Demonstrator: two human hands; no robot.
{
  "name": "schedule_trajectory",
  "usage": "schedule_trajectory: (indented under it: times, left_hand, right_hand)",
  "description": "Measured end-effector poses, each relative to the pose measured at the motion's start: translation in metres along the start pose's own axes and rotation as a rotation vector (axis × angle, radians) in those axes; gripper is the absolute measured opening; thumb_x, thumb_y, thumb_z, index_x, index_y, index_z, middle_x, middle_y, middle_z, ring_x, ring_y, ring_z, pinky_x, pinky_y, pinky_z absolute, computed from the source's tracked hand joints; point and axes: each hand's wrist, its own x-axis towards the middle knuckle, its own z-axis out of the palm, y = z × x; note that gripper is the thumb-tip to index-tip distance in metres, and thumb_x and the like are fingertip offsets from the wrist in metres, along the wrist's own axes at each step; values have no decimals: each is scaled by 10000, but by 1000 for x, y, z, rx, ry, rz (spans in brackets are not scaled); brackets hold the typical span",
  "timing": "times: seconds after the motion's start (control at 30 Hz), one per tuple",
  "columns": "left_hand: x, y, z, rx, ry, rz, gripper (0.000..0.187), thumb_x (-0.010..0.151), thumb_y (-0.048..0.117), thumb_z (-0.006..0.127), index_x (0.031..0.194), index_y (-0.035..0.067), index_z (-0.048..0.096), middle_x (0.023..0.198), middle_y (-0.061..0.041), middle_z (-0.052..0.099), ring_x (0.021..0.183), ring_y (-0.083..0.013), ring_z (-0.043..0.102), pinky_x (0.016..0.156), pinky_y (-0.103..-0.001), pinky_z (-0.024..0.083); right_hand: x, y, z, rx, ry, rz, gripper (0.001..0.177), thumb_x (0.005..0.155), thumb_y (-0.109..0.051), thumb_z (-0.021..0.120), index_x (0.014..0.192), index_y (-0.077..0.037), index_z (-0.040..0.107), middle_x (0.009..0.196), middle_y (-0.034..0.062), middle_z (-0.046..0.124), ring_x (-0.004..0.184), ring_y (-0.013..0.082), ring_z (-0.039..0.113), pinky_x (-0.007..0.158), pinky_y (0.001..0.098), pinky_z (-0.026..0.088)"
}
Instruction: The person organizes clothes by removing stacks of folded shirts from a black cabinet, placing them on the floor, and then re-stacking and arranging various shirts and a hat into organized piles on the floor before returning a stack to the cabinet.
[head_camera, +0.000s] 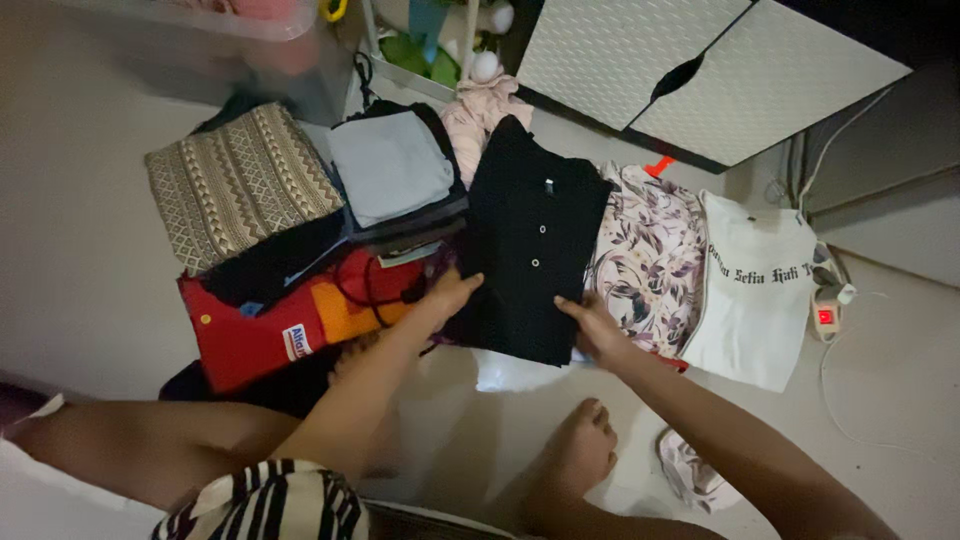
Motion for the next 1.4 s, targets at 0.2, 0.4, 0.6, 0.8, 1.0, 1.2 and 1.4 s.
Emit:
schedule_trajectory:
  times: [0.2, 0.4, 0.6, 0.8, 1.0, 1.2, 1.4]
  left_hand:
    - [20, 10, 12, 31, 125, 100, 852, 941, 285, 661, 1608, 25, 199, 1667, -212, 239, 1530, -349, 264, 1229, -414, 245]
    - [12, -34, -3, 181, 161, 137, 753, 836, 284, 825, 1454, 18, 486, 1497, -244, 476, 1377, -389, 466, 1153, -431, 409]
    - [-25, -38, -32, 33, -95, -96, 663, 777, 287, 849, 1317, 36, 557, 1342, -172, 592, 1202, -345, 628, 976, -464, 576]
    - [-61, -15, -47, -169, -216, -187, 588, 812, 323, 815, 1266, 47, 562, 1303, -144, 586, 1199, -333, 618, 1015, -501, 563]
    - [-51, -42, -46, -336, -300, -203, 472, 859, 331, 790, 1132, -15, 621, 1178, -160, 638, 1161, -328, 641, 1012, -468, 538]
    - [-17, -107, -31, -360, -306, 50, 389, 885, 268, 883, 841, 19, 588, 818, -91, 544, 758, -266, 580, 677, -494, 533]
    - [-51, 35, -38, 1079, -185, -35, 585, 817, 565, 835, 1027, 28, 731, 1020, -152, 732, 878, -276, 678, 760, -433, 545]
  right_hand:
    - [9, 2, 4, -103, 132, -114, 469, 904, -11, 596, 1323, -45, 388, 1275, 191, 577, 1135, 304, 624, 915, 448, 582]
    - [23, 19, -13, -268, 126, -118, 446, 909, -11, 628, 1278, -40, 379, 1172, 186, 573, 1016, 317, 617, 792, 483, 575]
    - [-7, 24, -21, -400, 90, -12, 556, 851, -57, 689, 1231, -100, 285, 1106, 133, 551, 909, 256, 638, 711, 438, 600]
    - [-33, 42, -28, -268, 24, 174, 408, 854, -192, 771, 1105, -94, 465, 945, 74, 525, 790, 207, 633, 714, 351, 595]
    - [-30, 50, -55, -236, -94, 173, 308, 902, -202, 751, 1053, -24, 550, 909, 81, 592, 842, 204, 708, 798, 318, 636]
    - [-3, 88, -68, -150, -81, 78, 266, 804, -43, 712, 1025, -47, 563, 868, 56, 650, 801, 175, 714, 699, 347, 640]
    - [-28, 50, -61, -705, -102, -289, 248, 865, -78, 738, 1051, -33, 580, 816, 109, 687, 765, 257, 693, 682, 378, 572]
